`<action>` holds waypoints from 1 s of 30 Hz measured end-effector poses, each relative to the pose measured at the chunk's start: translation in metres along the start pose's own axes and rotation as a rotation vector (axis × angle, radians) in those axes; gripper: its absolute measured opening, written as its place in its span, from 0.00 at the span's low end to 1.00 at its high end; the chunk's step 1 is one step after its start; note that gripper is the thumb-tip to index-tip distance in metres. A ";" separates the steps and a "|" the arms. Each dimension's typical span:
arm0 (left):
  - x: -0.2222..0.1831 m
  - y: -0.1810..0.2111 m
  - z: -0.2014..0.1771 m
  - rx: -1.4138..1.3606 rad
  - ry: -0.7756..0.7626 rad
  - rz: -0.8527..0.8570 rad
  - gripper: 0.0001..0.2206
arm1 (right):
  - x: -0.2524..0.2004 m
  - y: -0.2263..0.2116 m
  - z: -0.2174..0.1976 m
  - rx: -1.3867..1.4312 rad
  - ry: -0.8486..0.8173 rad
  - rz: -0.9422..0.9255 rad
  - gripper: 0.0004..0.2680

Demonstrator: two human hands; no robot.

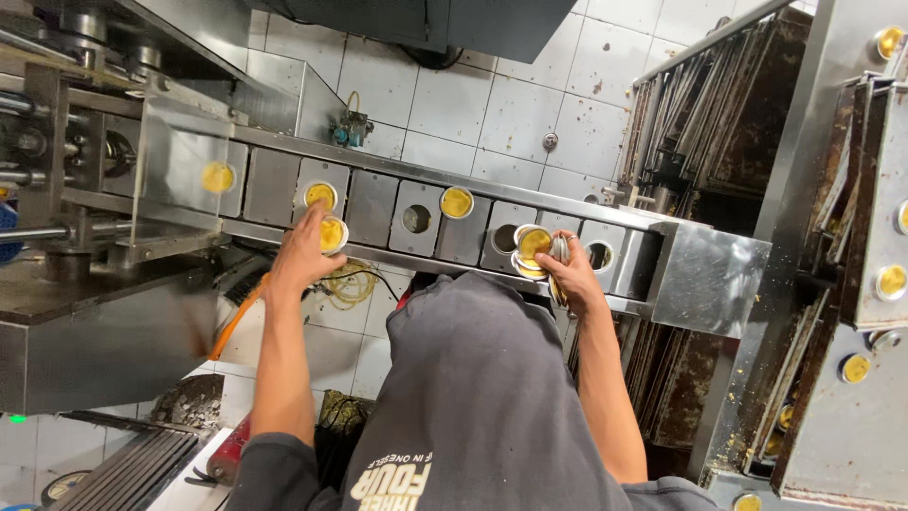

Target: The person places small yellow tarts into slots on a conveyor belt by hand, then gathers empty metal tart molds from a tray and places them into the conveyor belt slots.

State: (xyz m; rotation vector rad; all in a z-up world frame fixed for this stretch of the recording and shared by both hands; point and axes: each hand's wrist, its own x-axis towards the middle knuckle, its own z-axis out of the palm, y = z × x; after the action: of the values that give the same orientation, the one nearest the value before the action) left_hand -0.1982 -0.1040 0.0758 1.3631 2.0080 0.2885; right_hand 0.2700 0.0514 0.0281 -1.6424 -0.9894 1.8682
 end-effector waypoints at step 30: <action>0.047 0.052 0.072 -0.059 0.086 0.044 0.33 | -0.005 0.040 -0.036 0.077 0.102 -0.027 0.18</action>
State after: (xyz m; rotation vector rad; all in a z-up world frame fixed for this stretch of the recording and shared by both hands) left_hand -0.1235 -0.0542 0.0303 1.3799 2.0251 0.4295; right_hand 0.3111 0.0300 0.0002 -1.6533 -0.8819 1.7647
